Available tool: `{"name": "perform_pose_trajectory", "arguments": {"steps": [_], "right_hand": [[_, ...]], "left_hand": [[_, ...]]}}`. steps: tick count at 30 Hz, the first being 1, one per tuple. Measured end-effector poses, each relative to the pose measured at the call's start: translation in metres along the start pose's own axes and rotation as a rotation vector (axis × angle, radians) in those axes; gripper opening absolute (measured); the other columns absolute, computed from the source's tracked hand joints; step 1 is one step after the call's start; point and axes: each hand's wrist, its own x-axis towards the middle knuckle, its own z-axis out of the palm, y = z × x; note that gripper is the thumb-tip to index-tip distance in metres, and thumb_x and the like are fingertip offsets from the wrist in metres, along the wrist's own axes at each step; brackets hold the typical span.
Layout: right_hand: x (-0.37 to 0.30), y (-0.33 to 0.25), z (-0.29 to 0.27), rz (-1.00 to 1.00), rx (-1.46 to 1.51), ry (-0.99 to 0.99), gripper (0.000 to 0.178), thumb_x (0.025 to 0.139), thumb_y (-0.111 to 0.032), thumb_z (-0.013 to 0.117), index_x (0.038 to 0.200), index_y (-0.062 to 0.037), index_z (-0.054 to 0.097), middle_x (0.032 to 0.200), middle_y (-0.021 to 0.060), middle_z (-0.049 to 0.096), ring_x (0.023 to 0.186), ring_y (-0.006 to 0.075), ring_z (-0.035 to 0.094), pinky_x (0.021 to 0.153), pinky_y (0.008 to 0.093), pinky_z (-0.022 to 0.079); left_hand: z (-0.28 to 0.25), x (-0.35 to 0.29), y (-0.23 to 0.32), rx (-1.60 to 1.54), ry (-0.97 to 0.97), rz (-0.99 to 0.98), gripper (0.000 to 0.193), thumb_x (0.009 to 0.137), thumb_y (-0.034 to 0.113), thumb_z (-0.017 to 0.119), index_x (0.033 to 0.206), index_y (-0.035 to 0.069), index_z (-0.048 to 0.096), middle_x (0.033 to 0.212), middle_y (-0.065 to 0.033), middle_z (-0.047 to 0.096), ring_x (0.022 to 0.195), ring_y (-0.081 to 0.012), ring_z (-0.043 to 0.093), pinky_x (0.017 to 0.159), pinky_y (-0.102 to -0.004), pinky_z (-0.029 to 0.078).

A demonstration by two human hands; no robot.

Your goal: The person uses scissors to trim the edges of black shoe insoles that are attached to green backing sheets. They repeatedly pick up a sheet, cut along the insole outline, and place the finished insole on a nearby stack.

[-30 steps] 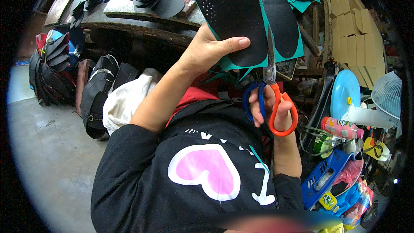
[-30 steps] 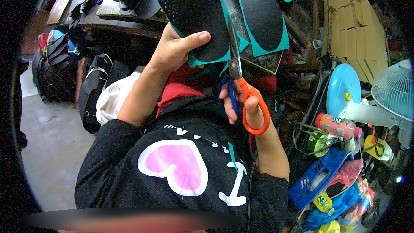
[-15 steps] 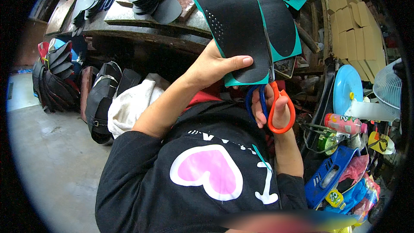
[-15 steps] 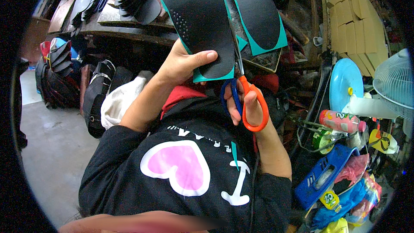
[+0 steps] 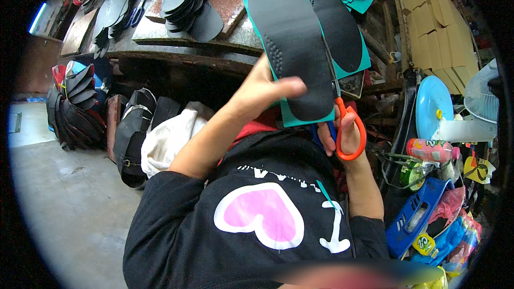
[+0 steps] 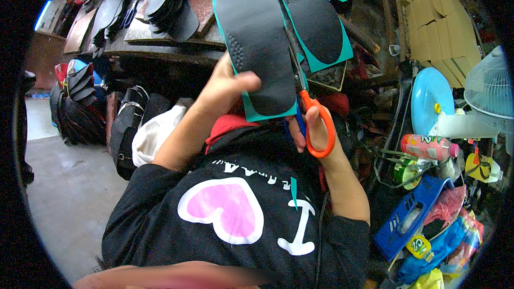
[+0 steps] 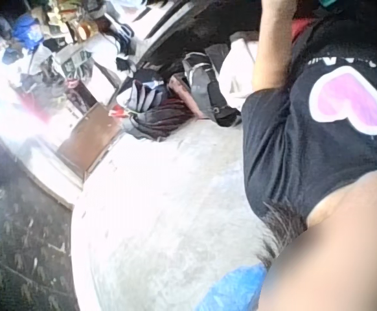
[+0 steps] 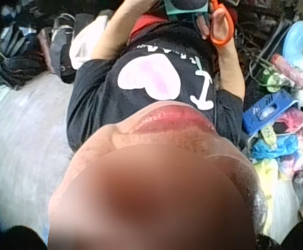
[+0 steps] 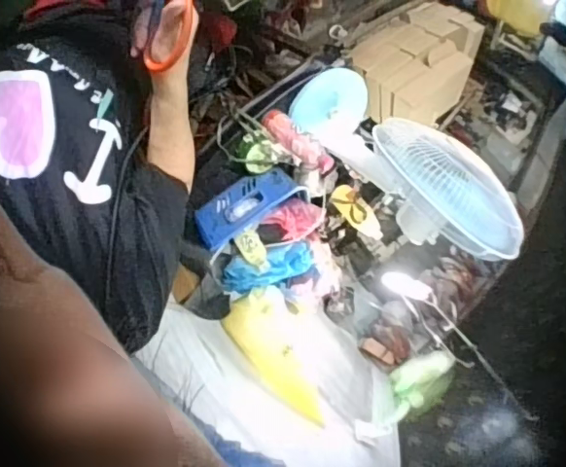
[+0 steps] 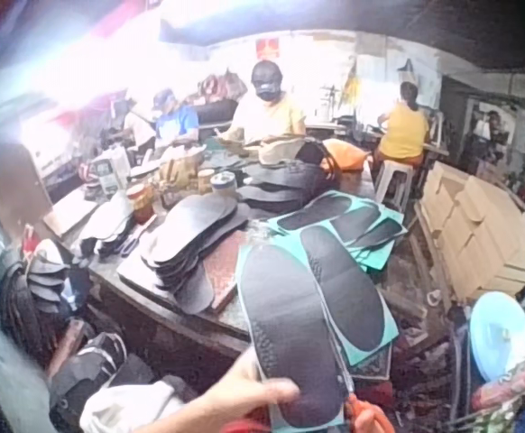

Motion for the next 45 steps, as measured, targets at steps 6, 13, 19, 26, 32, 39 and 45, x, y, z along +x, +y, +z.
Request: {"name": "perform_pose_trajectory", "arguments": {"steps": [6,13,19,26,32,39,45], "right_hand": [[0.007,-0.002,-0.005,0.015,-0.109,-0.078,0.093,0.072,-0.085,0.036,0.106,0.0006,0.051,0.048,0.0007,0.045,0.039,0.0095,0.044,0.037,0.0224,0.036],[0.001,-0.018,-0.006,0.04,-0.146,-0.191,0.108,0.072,-0.089,0.017,0.13,-0.0014,0.043,0.072,0.0043,0.053,0.065,0.0128,0.052,0.063,0.0242,0.036],[0.004,-0.009,0.0,-0.057,-0.097,-0.033,0.109,0.075,-0.085,0.025,0.138,0.0033,0.033,0.097,0.0087,0.057,0.076,0.0152,0.056,0.072,0.0269,0.044],[-0.001,-0.016,-0.015,0.147,-0.023,-0.281,0.109,0.074,-0.084,0.03,0.138,0.0031,0.033,0.115,0.0118,0.056,0.079,0.0154,0.06,0.06,0.0264,0.049],[0.018,-0.007,0.019,-0.195,-0.009,0.213,0.108,0.073,-0.085,0.028,0.131,0.0062,0.039,0.07,0.0048,0.058,0.05,0.0123,0.053,0.042,0.0224,0.041],[0.014,-0.001,-0.002,-0.039,-0.057,-0.054,0.094,0.075,-0.084,0.029,0.111,0.0016,0.049,0.062,0.0078,0.055,0.052,0.0139,0.054,0.048,0.0249,0.043],[0.016,-0.006,-0.003,-0.111,-0.004,-0.08,0.096,0.077,-0.084,0.025,0.115,0.0006,0.048,0.074,0.0058,0.057,0.061,0.0131,0.053,0.057,0.0245,0.041]], "left_hand": [[-0.011,0.027,0.001,0.051,0.388,0.248,0.048,0.085,0.002,0.062,0.128,0.003,0.039,0.117,-0.0111,0.057,0.106,-0.0226,0.057,0.092,-0.0353,0.047],[-0.012,0.025,0.008,0.201,0.35,0.366,0.044,0.088,0.009,0.061,0.124,0.001,0.036,0.11,-0.0131,0.057,0.101,-0.0202,0.059,0.087,-0.0318,0.051],[0.002,0.018,0.005,0.294,0.27,0.347,0.05,0.086,0.006,0.064,0.128,0.002,0.037,0.116,-0.0126,0.057,0.102,-0.0212,0.058,0.089,-0.0342,0.048],[0.004,0.012,-0.007,0.07,0.293,0.242,0.051,0.087,0.006,0.063,0.13,0.005,0.037,0.121,-0.0109,0.054,0.106,-0.021,0.056,0.093,-0.0353,0.045],[0.013,0.006,-0.009,0.081,0.255,0.174,0.057,0.085,0.007,0.065,0.133,0.003,0.035,0.122,-0.0107,0.053,0.107,-0.0195,0.055,0.093,-0.0341,0.044],[0.01,0.006,-0.006,-0.088,0.225,0.053,0.059,0.085,0.009,0.066,0.133,0.001,0.033,0.121,-0.0122,0.052,0.11,-0.0186,0.053,0.095,-0.033,0.043],[0.005,0.003,-0.006,-0.1,0.153,-0.003,0.061,0.084,0.01,0.067,0.134,0.001,0.033,0.122,-0.0121,0.052,0.11,-0.0181,0.053,0.094,-0.0323,0.043]]}}
